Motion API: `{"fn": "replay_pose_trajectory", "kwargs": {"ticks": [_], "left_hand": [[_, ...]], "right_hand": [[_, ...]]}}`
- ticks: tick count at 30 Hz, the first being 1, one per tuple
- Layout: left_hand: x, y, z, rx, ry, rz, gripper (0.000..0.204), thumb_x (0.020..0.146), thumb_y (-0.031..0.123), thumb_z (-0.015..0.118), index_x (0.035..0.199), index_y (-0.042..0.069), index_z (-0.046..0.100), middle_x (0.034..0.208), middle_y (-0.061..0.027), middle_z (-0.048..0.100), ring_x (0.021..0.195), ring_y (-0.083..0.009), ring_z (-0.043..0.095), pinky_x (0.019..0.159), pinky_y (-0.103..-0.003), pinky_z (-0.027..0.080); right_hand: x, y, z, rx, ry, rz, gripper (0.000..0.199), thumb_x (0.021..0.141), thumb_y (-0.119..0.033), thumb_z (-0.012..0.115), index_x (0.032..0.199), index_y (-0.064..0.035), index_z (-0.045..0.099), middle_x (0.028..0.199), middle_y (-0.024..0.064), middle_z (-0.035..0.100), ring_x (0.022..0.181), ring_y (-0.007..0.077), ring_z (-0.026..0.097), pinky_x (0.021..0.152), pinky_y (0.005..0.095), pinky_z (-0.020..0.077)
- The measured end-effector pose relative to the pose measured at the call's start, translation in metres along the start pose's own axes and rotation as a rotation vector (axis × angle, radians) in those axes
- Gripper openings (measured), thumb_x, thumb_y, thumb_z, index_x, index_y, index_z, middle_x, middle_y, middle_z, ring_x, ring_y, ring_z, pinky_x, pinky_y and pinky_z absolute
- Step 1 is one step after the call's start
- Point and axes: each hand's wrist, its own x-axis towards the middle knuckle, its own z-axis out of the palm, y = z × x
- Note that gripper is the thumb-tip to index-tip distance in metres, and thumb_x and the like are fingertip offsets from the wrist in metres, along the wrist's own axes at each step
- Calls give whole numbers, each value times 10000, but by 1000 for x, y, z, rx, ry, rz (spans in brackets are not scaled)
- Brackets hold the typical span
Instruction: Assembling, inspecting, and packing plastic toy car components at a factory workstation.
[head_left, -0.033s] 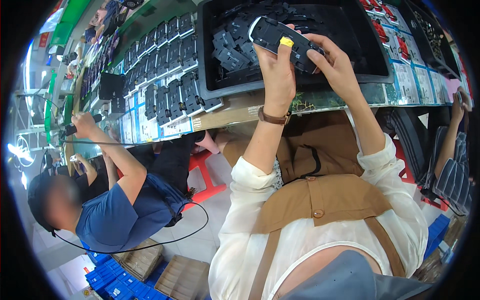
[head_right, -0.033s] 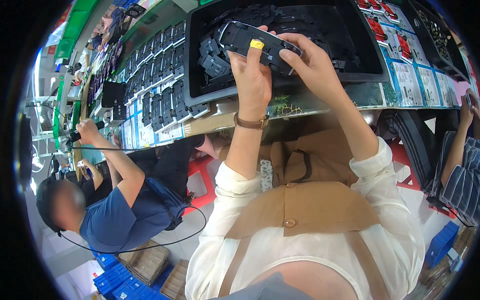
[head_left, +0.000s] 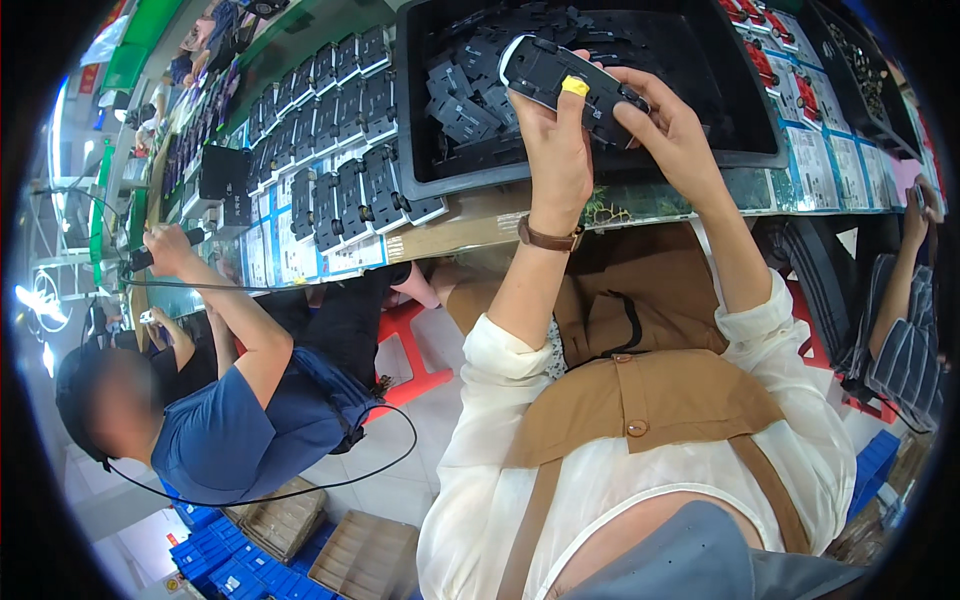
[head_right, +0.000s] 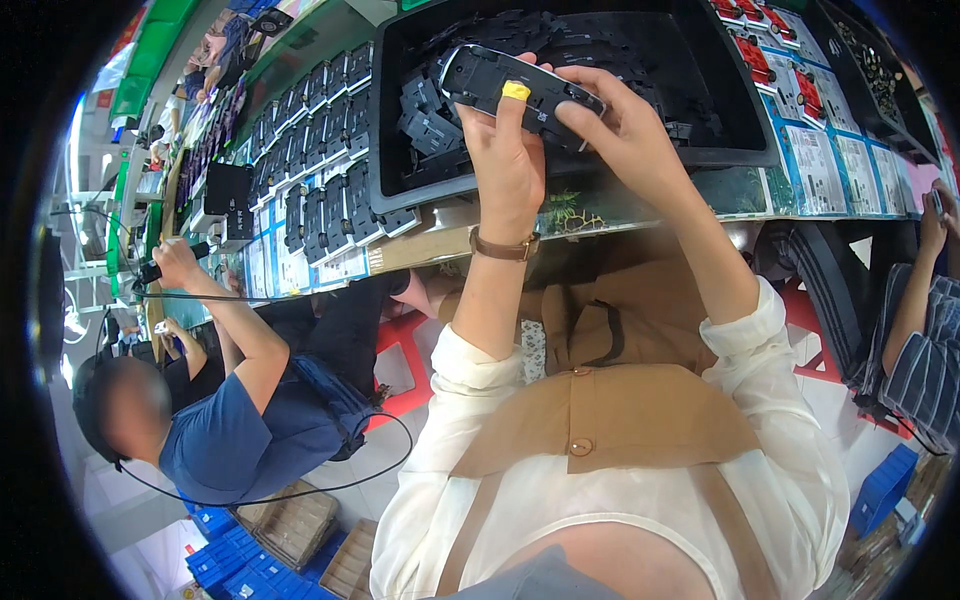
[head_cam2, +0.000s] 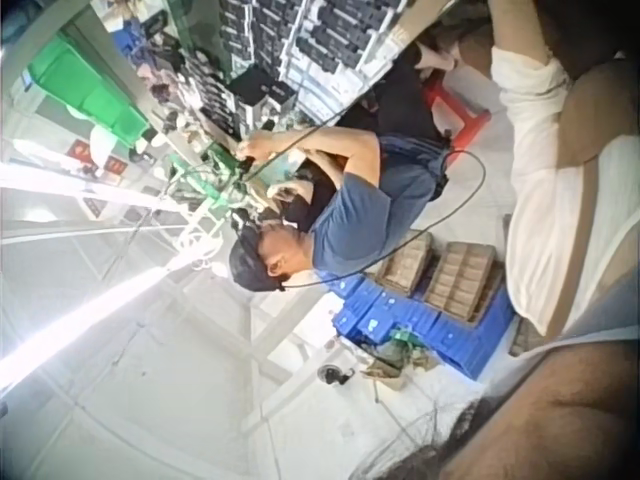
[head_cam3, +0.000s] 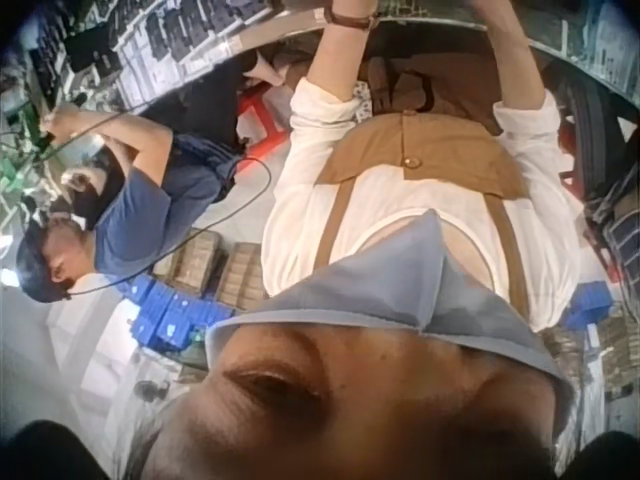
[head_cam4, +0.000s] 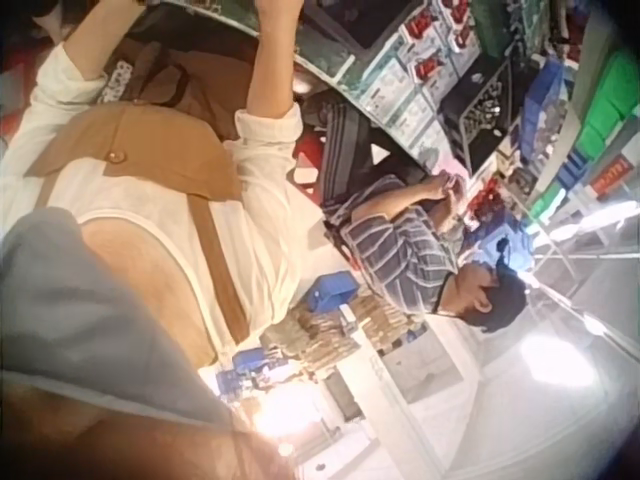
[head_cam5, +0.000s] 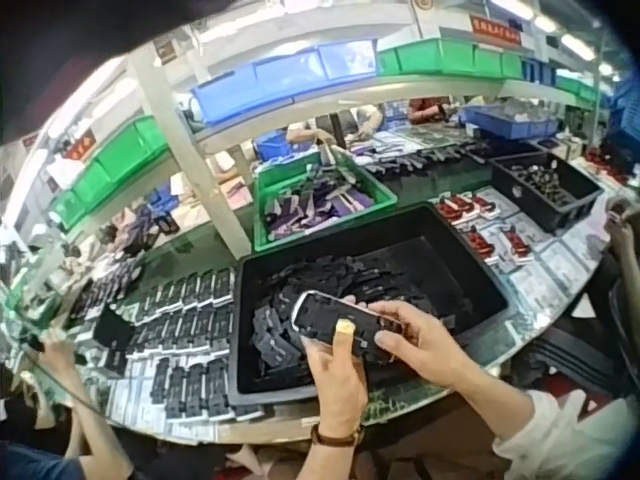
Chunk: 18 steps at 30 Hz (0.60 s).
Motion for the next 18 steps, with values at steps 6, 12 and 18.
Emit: {"fn": "replay_pose_trajectory", "kwargs": {"ticks": [6,12,18], "left_hand": [[3,5,-1,-82,-47,-77,326,901,78,486,1199,69,353,1200,-159,504,1084,-219,510,915,-338,439],[1,5,0,-21,-67,-110,307,915,89,455,1210,65,373,1254,-158,468,1106,-193,491,928,-324,416],[5,8,0,-90,-69,-134,343,919,91,450,1236,85,319,1222,-112,487,1047,-174,510,864,-321,448]], "right_hand": [[2,2,-3,12,5,-3,401,798,-222,652,1149,-54,554,858,9,578,621,49,476,570,181,398],[1,-6,-2,172,23,61,416,807,-207,652,1174,-51,534,898,20,578,725,55,533,617,193,472],[5,-7,-1,218,14,55,433,805,-142,654,1195,-25,508,952,41,574,773,60,538,662,196,486]]}}
